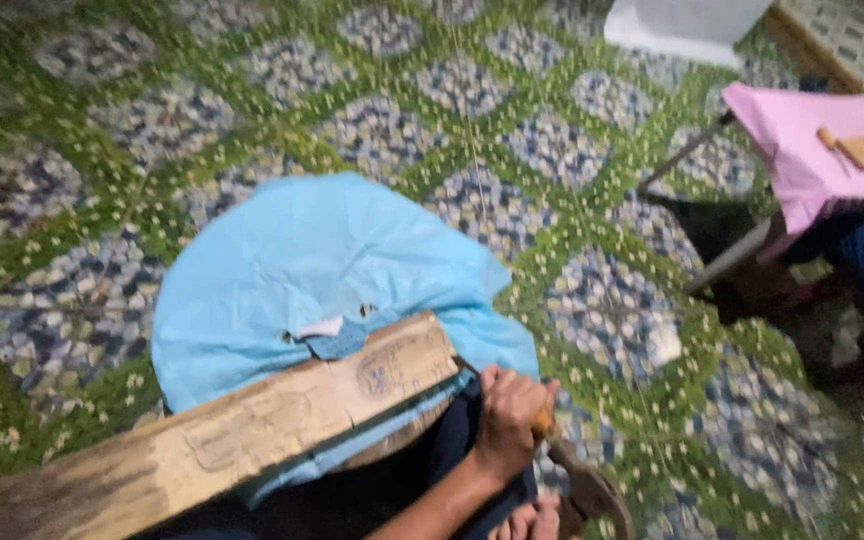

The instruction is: The person carves a wooden board using a chisel and a hammer, striking the chisel with the hammer to remove wood along a drawn pattern.

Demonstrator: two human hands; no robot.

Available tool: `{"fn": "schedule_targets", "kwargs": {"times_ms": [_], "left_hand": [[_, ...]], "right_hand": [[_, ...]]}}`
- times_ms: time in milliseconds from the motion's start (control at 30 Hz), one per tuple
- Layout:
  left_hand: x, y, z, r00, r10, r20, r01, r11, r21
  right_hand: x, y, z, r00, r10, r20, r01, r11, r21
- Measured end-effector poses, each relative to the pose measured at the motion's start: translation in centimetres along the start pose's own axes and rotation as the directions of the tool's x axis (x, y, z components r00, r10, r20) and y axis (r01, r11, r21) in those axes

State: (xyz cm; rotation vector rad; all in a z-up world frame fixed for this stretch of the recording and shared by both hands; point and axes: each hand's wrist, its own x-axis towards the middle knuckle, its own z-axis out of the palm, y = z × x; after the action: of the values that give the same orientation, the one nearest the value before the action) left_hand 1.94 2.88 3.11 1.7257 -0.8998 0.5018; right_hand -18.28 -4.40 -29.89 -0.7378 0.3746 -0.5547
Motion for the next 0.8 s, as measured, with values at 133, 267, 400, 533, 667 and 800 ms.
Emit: {"fn": "schedule_targets", "kwargs": {"times_ms": [133,267,400,533,667,800], "left_hand": [[-0.3,-0.4,1.0,1.0,-0.015,0.002,0.015,1.0,0.013],[0.3,-0.2,0.2,0.999,-0.011,-0.037,0.012,1.0,0.016],[-0.2,-0.4,0.8,1.0,-0.005,-0.028,0.006,0.999,0.033],[-0.2,-0.5,0.5,1.0,-0.022,-0.006,0.022,1.0,-0.006],[-0.1,-0.6,0.4,1.0,-0.003,-0.016,0.004,1.0,0.014],[0.3,-0.5,0.3,0.999,-0.009,-0.035,0.01,1.0,0.021]], "right_hand": [[7.9,-1.0,-3.3,0.951,0.307,-0.027,-0.307,0.94,-0.15],[-1.4,-10.4,22.2,0.842,-0.042,-0.538,-0.068,0.981,-0.184],[-2.8,-13.2,27.2,0.818,-0.164,-0.552,-0.003,0.957,-0.289],[-0.8,-8.6,16.8,0.976,0.006,-0.218,0.002,0.999,0.035],[-4.0,-11.9,25.1,0.843,-0.188,-0.504,0.054,0.962,-0.268],[-3.8,-13.7,30.3,0.794,-0.255,-0.552,0.04,0.928,-0.371]]}}
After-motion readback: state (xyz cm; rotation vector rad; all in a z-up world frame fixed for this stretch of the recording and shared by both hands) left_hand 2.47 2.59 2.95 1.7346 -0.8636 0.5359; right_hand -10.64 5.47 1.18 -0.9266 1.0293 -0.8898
